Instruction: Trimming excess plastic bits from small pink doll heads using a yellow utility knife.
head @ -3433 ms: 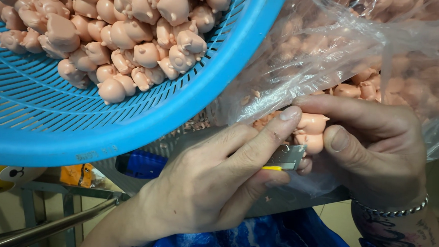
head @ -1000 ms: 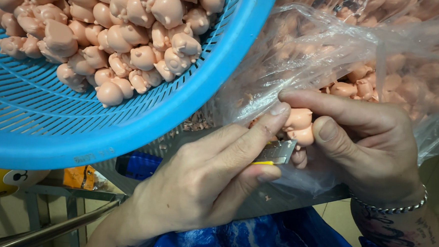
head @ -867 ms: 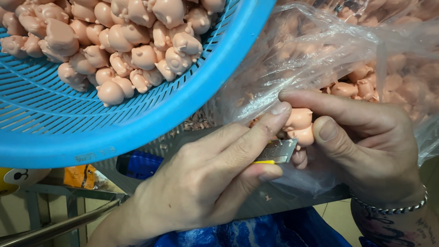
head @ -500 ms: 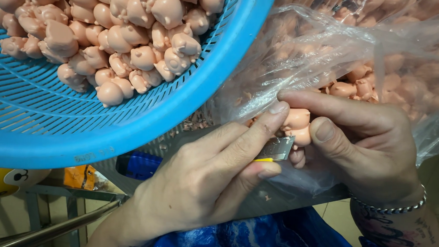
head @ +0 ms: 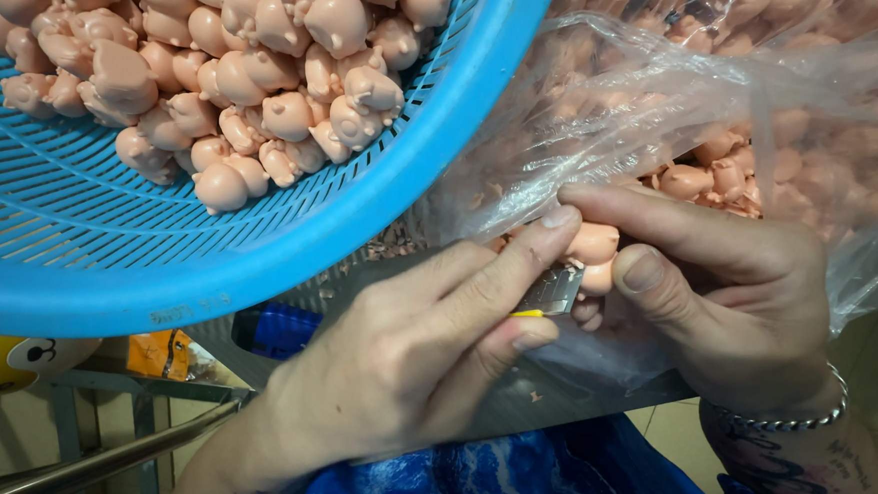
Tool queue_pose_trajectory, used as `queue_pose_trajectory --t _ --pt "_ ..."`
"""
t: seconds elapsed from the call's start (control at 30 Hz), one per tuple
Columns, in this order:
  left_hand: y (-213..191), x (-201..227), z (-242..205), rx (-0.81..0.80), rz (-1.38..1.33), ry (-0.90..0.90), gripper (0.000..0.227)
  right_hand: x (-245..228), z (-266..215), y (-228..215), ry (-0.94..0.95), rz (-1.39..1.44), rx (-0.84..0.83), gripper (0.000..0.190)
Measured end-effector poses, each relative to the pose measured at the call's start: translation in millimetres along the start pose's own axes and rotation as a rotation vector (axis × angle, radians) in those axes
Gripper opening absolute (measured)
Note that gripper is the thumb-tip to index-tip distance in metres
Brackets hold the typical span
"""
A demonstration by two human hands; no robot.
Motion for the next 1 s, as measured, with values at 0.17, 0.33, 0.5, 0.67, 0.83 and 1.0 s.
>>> queue_pose_trajectory --t 0.17,0.33,0.5,0.67,0.83,1.0 --pt "-2 0 -4 -0.003 -0.052 -0.005 0.048 -1 1 -2 0.053 0.039 -0.001 0.044" --pt "0 -1 -9 0.005 -0.065 0.008 0.048 -1 0 0 0.068 0.023 0.013 0.043" --pt "-1 5 -5 -0.051 -0.030 -0.006 0.043 1 0 -1 0.082 0.016 0.015 0.042" --pt "-4 6 -4 -0.003 -0.005 0.022 0.040 -2 3 -2 0.058 0.067 0.019 0.045" --pt "-7 7 -3 0.034 -0.035 0.064 0.042 -3 2 -1 0.078 0.241 0.013 0.050" --pt "-13 13 -2 -0.043 -0.092 0.042 0.039 -21 4 -11 0.070 -0.061 0.096 0.056"
Point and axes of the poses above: each hand's wrist, its own z-axis towards the middle knuckle, its own y-axis out of the palm, x = y × z, the point moved 5 cm from there along z, towards the middle knuckle, and after that the axes turned 11 degrees about y, right-handed, at the moved point
